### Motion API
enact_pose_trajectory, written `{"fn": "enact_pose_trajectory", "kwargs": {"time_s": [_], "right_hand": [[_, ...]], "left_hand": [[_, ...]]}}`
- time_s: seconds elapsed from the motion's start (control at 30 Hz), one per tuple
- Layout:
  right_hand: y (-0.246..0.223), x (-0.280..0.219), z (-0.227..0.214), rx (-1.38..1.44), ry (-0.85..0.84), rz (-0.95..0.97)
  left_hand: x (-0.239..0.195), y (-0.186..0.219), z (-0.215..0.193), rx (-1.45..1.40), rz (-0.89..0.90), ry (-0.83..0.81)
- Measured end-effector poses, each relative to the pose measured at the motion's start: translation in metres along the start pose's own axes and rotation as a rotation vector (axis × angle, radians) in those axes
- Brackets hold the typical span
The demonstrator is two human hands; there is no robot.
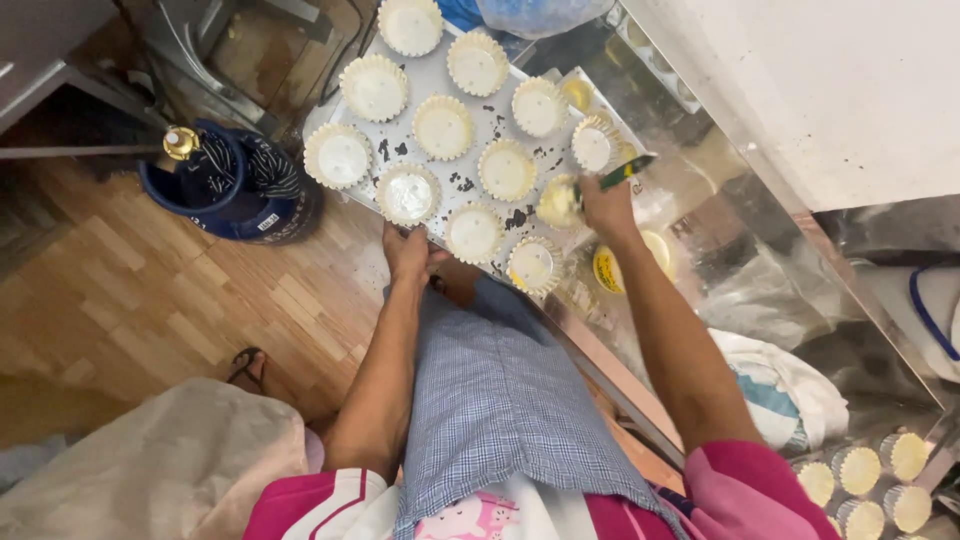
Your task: The person uses a brush to apply a yellow greasy substance into paper cupcake liners placed in a metal tray. They repeatedly dip the brush into a container and coat each liner, working across multiple trays on a stainless steel counter.
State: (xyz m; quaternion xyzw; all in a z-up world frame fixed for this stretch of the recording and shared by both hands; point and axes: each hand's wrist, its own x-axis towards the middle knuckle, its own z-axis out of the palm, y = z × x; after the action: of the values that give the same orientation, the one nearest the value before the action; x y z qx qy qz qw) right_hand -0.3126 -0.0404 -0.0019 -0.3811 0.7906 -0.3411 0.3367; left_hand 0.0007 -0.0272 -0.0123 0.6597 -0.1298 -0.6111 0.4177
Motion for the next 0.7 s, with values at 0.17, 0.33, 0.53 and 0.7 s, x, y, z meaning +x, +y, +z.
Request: {"fn": "enact_pose_trajectory", "kwargs": {"time_s": [0.17,0.33,0.53,0.7], "right_hand": [[-0.015,0.011,-0.005,-0.624,-0.019,-0.118],[-0.037,-0.031,-0.001,0.084,0.118,-0.288],[0.011,0.022,-0.014,-0.352,0.002,-0.088],[0.01,-0.009,0.008,-0.156,-0.009,0.024]], "left_hand": [[0.002,0.0,-0.005,0.005,-0.015,-0.007],[0.001,0.001,-0.008,0.035,-0.021,-0.013],[-0.004,0.004,-0.009,0.076,-0.021,0.003],[0.008,-0.006,-0.012,0.081,0.026,0.028]]}}
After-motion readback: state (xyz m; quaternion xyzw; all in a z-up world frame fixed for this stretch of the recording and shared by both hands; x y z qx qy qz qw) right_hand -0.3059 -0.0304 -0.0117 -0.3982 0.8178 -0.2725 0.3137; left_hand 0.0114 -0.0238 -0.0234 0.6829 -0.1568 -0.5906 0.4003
